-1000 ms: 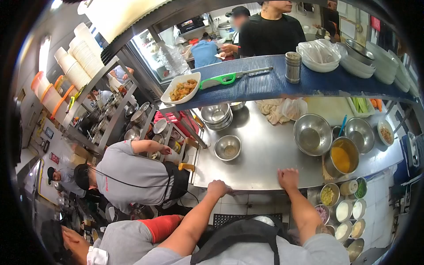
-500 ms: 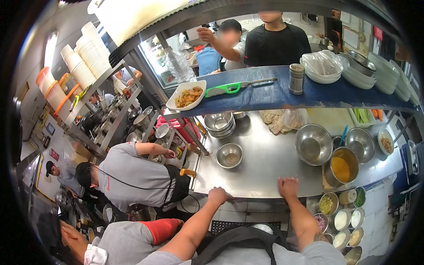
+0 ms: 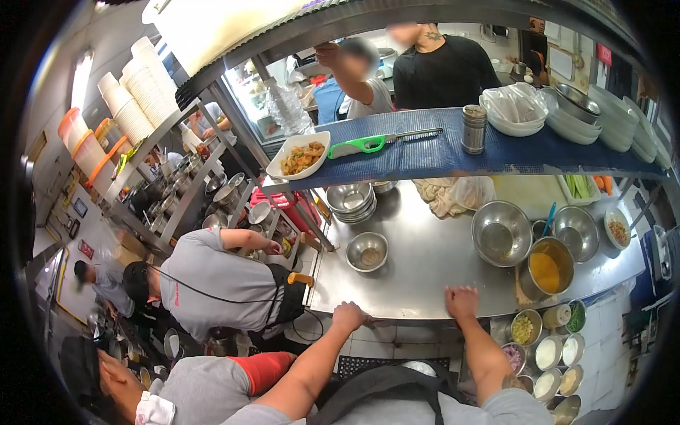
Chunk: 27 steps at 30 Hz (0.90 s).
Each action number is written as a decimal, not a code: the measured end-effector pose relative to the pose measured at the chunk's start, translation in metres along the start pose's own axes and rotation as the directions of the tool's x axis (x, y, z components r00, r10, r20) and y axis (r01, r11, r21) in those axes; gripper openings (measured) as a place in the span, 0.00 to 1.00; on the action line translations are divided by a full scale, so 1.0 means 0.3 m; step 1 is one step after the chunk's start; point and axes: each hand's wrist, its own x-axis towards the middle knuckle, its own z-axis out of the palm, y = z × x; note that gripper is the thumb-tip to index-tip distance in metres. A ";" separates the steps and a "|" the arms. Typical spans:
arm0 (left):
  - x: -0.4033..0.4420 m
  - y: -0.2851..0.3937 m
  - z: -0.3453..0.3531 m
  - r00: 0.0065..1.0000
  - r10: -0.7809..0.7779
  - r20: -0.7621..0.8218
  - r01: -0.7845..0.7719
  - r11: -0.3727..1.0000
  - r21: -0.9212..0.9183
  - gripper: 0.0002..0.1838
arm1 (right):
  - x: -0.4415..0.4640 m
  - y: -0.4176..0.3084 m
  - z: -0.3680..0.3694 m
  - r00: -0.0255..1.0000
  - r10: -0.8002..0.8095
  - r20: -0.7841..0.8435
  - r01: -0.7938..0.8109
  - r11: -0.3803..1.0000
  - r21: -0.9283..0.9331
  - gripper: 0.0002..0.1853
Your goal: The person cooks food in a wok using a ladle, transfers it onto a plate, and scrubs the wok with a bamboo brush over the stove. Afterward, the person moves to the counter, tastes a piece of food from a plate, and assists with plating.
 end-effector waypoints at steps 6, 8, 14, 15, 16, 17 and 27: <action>-0.001 -0.007 0.005 0.999 0.026 -0.040 -0.027 1.000 -0.002 0.38 | -0.001 0.001 0.009 1.000 -0.014 -0.021 0.014 1.000 -0.001 0.27; 0.006 -0.008 0.017 0.999 0.025 -0.042 -0.026 1.000 -0.009 0.37 | -0.003 -0.004 -0.004 1.000 -0.013 -0.007 0.013 1.000 0.002 0.27; 0.016 0.002 -0.029 1.000 0.005 0.017 -0.004 1.000 -0.017 0.36 | 0.025 -0.008 -0.013 1.000 -0.004 -0.018 0.004 1.000 -0.014 0.27; 0.007 -0.007 -0.008 1.000 0.012 0.013 -0.012 1.000 -0.011 0.36 | 0.004 -0.013 -0.016 1.000 0.003 0.014 -0.003 1.000 -0.006 0.27; 0.007 -0.009 0.006 1.000 0.020 0.004 -0.020 1.000 -0.008 0.36 | 0.000 -0.013 -0.020 0.999 0.007 0.040 -0.007 1.000 0.000 0.27; 0.008 -0.014 0.013 1.000 0.016 0.015 -0.016 1.000 -0.010 0.36 | -0.003 -0.014 -0.013 0.999 0.006 0.038 -0.006 1.000 0.000 0.27; -0.003 -0.009 -0.004 0.999 0.028 0.034 -0.028 1.000 0.001 0.33 | -0.005 0.012 0.031 0.998 -0.034 -0.044 0.035 0.999 0.008 0.26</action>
